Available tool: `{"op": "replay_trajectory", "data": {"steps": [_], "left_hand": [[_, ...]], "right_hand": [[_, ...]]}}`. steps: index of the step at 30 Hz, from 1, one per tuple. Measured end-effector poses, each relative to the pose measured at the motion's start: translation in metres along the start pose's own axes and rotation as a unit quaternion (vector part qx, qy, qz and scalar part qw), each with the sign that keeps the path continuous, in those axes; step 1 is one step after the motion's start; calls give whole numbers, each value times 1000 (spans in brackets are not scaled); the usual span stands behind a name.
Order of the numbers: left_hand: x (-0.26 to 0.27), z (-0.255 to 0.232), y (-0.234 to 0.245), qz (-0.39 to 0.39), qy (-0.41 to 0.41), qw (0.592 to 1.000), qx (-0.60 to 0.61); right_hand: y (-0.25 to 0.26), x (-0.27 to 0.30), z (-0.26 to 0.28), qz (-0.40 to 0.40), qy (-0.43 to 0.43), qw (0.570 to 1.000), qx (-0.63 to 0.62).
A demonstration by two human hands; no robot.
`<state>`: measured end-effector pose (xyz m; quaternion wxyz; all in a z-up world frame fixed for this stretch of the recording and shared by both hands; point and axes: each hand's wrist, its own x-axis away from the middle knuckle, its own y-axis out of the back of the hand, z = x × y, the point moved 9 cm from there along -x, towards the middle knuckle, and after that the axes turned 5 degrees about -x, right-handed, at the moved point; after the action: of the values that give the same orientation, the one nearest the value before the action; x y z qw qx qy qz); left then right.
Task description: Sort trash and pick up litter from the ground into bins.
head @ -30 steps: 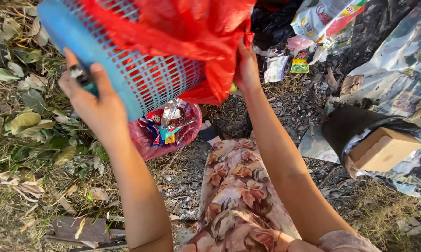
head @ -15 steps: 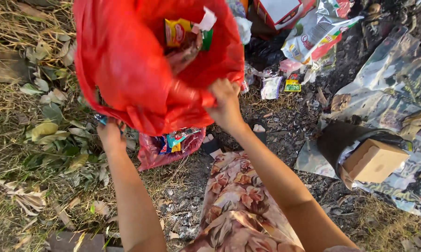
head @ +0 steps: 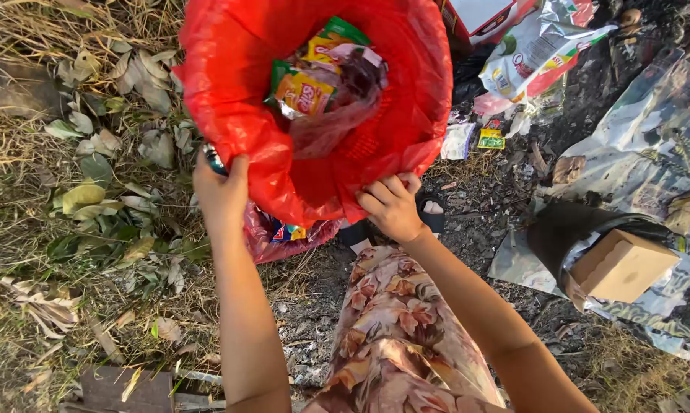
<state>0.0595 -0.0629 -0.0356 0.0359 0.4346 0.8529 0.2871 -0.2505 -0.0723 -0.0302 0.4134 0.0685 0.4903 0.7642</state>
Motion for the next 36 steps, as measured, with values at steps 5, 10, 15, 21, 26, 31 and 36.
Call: {"op": "replay_trajectory", "data": {"steps": [5, 10, 15, 21, 26, 31, 36], "left_hand": [[35, -58, -10, -50, -190, 974, -115], [61, -62, -11, 2, -95, 979, -180], [77, -72, -19, 49, -41, 987, -145], [90, -92, -26, 77, -53, 986, -139], [97, -99, -27, 115, -24, 979, -165], [101, -92, -27, 91, -55, 978, -177], [82, -50, -19, 5, -142, 956, -257]], "right_hand": [[20, -16, 5, 101, -31, 993, -45], [-15, -29, -49, 150, -149, 973, -94], [-129, -34, -99, 312, -156, 926, 146], [-140, -47, -114, 363, -127, 880, 280], [-95, -71, -129, 53, -158, 926, 340], [-109, -48, -152, 323, -301, 857, 264], [-24, -66, -115, 221, -267, 913, 215]]}}
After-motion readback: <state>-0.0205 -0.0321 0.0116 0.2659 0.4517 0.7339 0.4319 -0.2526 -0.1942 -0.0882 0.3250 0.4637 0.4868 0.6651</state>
